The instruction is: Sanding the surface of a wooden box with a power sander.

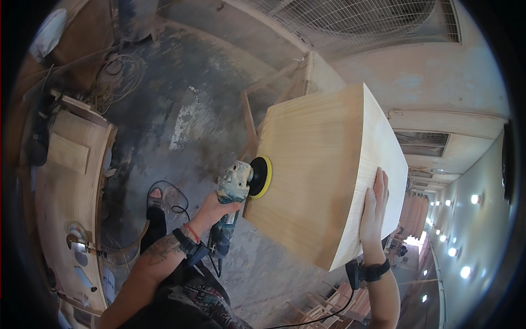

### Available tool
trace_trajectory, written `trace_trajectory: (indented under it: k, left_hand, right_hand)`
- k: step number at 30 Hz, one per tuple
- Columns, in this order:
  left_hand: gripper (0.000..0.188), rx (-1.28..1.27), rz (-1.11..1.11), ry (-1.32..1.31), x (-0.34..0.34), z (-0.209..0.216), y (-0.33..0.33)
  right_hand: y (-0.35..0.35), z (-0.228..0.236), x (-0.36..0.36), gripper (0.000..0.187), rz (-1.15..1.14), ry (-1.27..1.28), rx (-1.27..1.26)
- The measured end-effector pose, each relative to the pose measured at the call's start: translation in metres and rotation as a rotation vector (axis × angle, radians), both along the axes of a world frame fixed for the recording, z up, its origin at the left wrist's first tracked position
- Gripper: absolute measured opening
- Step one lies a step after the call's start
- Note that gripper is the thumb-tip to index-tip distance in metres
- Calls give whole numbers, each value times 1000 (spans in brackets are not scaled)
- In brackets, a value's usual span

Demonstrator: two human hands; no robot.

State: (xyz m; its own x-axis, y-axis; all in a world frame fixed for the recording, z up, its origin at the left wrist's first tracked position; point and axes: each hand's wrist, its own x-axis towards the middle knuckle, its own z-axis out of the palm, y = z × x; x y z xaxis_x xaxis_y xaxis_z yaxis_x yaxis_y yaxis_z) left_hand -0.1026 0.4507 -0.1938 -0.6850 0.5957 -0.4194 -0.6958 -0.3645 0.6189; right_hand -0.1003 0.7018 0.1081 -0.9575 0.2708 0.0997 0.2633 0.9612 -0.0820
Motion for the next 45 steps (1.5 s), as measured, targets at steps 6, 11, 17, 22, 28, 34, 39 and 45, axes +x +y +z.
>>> trace_trajectory:
  k: [6,11,17,22,28,34,39,45]
  left_hand:
    - [26,-52,-17,-31,3,-3,0]
    - [24,-102,-3,33,5,-3,0]
    - [34,1,-31,-133,17,-19,5]
    - [35,29,-14,-148,9,-8,1]
    - [27,-19,-20,-24,3,1,-3]
    - [34,-42,-35,-43,3,2,-4]
    - [31,-50,-10,61,0,5,-3]
    - [32,25,16,54,0,1,0]
  right_hand:
    - [22,-8,-50,57,5,0,-34]
    - [35,-15,-83,57,1,-12,-48]
    - [41,-17,-107,58,-4,-17,-42]
    - [36,-15,-100,59,-11,-34,-41]
    - [15,-7,-63,60,-29,-32,-18]
    - [-1,0,-11,64,-9,-37,9]
    - [-10,5,33,68,-6,-33,18]
    - [-23,9,73,71,-6,-21,13]
